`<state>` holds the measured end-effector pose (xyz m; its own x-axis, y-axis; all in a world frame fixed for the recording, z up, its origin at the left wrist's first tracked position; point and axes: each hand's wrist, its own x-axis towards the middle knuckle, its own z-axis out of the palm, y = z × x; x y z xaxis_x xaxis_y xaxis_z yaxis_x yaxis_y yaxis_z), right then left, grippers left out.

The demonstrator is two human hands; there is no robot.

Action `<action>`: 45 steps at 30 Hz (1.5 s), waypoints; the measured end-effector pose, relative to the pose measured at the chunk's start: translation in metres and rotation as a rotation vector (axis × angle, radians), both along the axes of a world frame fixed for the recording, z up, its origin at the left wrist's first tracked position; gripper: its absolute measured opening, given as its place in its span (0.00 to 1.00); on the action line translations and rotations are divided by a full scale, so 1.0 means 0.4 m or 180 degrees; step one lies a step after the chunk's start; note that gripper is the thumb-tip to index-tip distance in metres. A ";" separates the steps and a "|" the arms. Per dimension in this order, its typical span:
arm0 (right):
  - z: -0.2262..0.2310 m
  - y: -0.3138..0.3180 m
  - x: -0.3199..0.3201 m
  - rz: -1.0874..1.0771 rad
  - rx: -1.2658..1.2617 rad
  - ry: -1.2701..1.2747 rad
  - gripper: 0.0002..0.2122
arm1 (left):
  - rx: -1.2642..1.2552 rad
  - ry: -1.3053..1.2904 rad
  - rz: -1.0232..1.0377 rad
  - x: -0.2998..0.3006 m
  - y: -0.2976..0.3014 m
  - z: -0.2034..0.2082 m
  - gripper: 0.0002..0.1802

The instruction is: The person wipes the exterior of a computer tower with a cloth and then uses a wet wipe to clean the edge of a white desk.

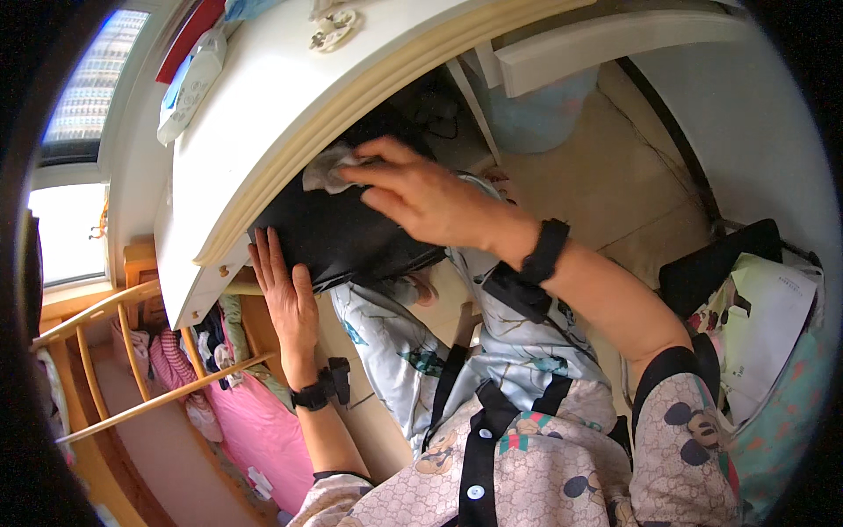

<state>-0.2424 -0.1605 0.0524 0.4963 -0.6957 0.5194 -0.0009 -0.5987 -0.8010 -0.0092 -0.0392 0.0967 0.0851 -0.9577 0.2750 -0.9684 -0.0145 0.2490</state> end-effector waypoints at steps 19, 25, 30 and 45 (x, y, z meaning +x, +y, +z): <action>-0.170 -0.116 -0.100 -0.0473 0.0487 0.0395 0.14 | 0.0306 -0.0265 -0.0197 -0.009 0.002 0.021 0.57; -0.086 -0.098 0.011 0.0556 0.0750 -0.0360 0.14 | 0.0472 -0.0213 -0.0304 0.018 0.007 0.030 0.55; -0.152 -0.085 0.006 0.0810 0.0928 0.0033 0.11 | 0.0545 -0.0271 -0.0335 0.028 0.012 0.047 0.54; -0.184 -0.109 0.036 0.0571 0.0568 0.0465 0.15 | 0.0504 -0.0197 -0.0253 0.018 0.008 0.042 0.55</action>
<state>-0.2281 -0.2040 -0.0213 0.6802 -0.6639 0.3107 -0.0308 -0.4494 -0.8928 -0.0019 -0.0359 0.1135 -0.0049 -0.9924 0.1226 -0.9814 0.0283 0.1896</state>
